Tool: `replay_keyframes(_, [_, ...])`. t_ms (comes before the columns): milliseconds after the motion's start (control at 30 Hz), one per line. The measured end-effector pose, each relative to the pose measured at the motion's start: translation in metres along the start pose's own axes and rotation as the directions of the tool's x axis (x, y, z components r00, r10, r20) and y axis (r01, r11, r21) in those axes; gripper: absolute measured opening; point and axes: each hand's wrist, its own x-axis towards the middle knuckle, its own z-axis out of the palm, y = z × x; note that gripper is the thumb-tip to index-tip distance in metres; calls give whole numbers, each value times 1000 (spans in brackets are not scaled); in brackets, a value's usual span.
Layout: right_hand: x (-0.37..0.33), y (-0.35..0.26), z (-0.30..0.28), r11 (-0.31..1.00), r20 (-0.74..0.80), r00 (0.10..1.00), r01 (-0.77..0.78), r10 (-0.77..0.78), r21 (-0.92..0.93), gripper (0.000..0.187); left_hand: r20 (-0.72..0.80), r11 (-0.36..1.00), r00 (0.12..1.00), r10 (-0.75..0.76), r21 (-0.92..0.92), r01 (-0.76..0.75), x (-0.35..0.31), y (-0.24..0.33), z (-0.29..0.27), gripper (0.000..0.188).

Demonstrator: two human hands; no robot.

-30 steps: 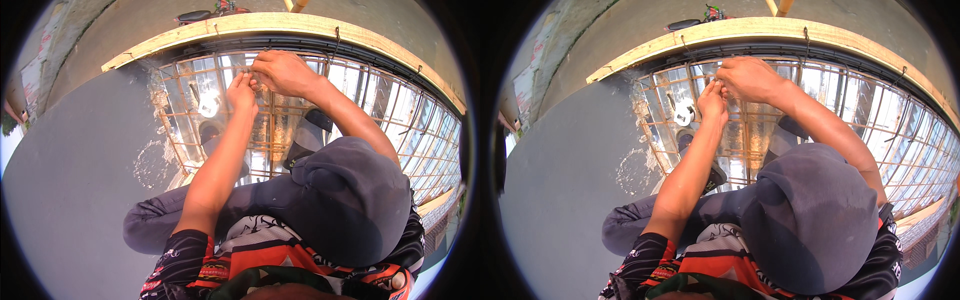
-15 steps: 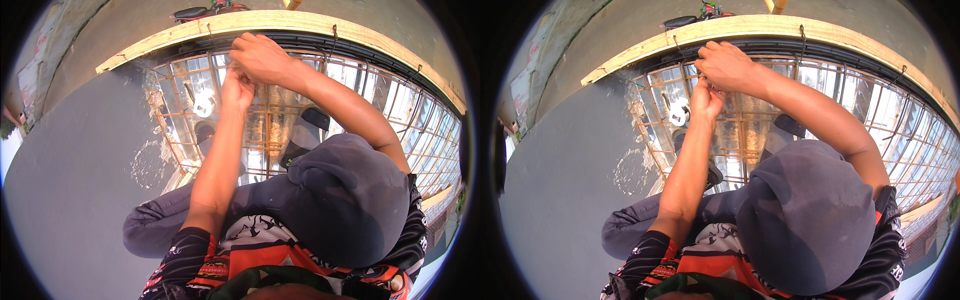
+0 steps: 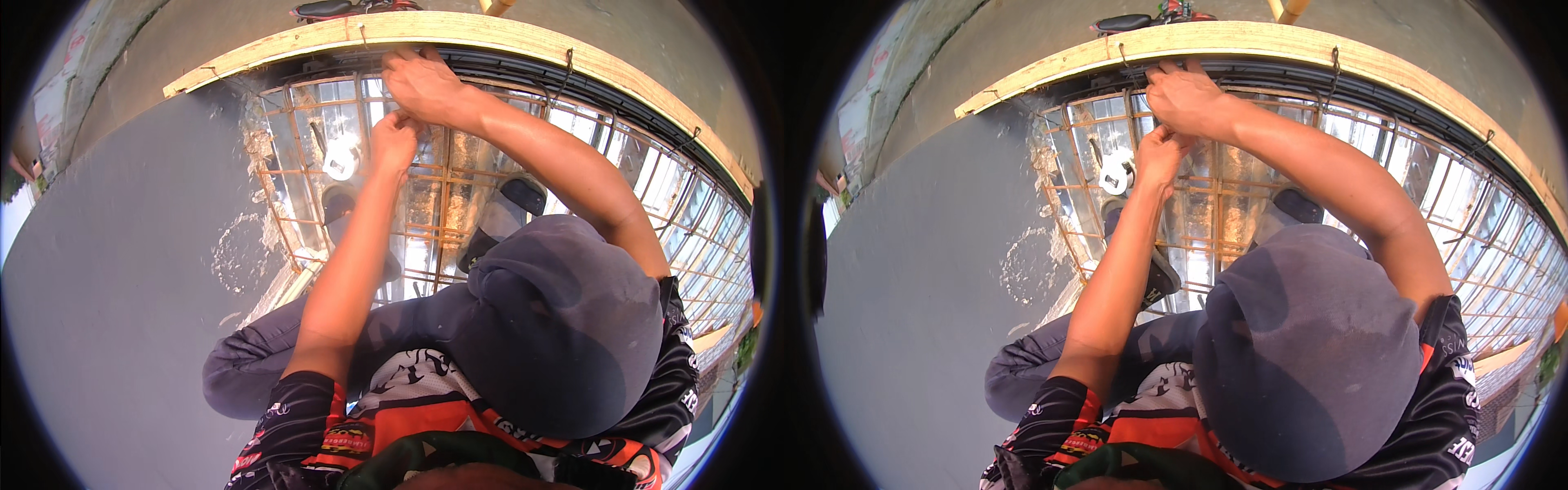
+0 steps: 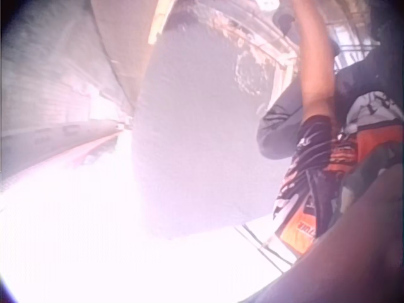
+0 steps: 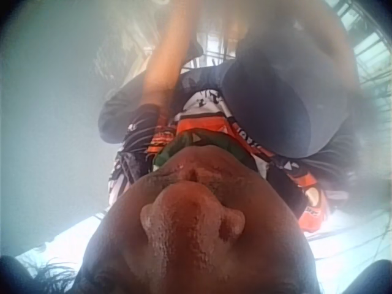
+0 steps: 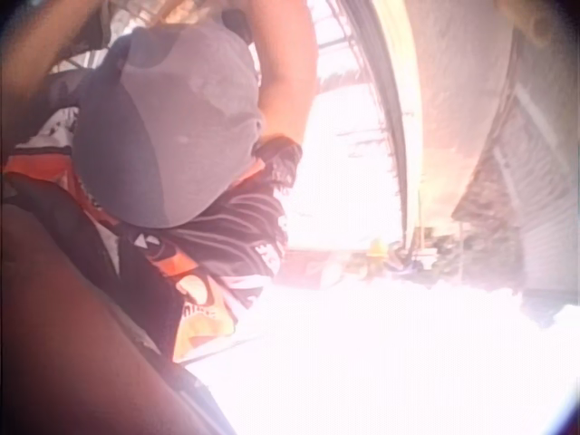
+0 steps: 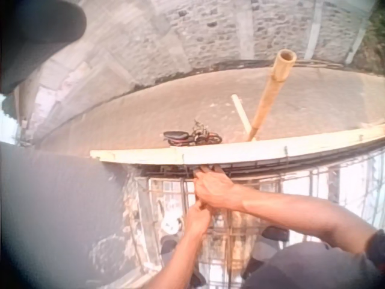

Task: The person is assembling a roof structure by securing wooden planks to a metal grid using wire ties. They position the planks, wrap wire around the grid and wood, and twist the wire to fasten the components together.

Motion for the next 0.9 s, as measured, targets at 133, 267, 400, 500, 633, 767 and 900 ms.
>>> replay_keyframes(133, [-5,-12,2,987,-61,998,-4,-5,-160,23,101,999,995,-8,48,3,-9,-3,4,24])
replay_keyframes(267, [-8,-15,4,982,-120,992,25,-48,-186,19,29,986,992,121,110,-124,-1,-2,17,31])
replay_keyframes(400, [-11,-27,4,988,-216,968,109,-130,-110,15,-68,829,899,432,423,-367,18,-18,16,34])
replay_keyframes(500, [-26,-35,7,986,-227,960,155,-164,-56,16,26,655,866,499,643,-397,-3,-9,1,33])
replay_keyframes(633, [-57,-52,12,988,-173,973,152,-155,-33,19,-13,872,939,343,376,-313,-25,1,-30,33])
replay_keyframes(767, [-60,-69,13,997,-118,990,69,-73,-35,26,10,993,995,102,50,-102,-27,6,-35,32])
replay_keyframes(900, [-61,-86,8,942,-62,990,-99,125,319,30,188,827,981,-36,-545,135,-25,12,-38,32])
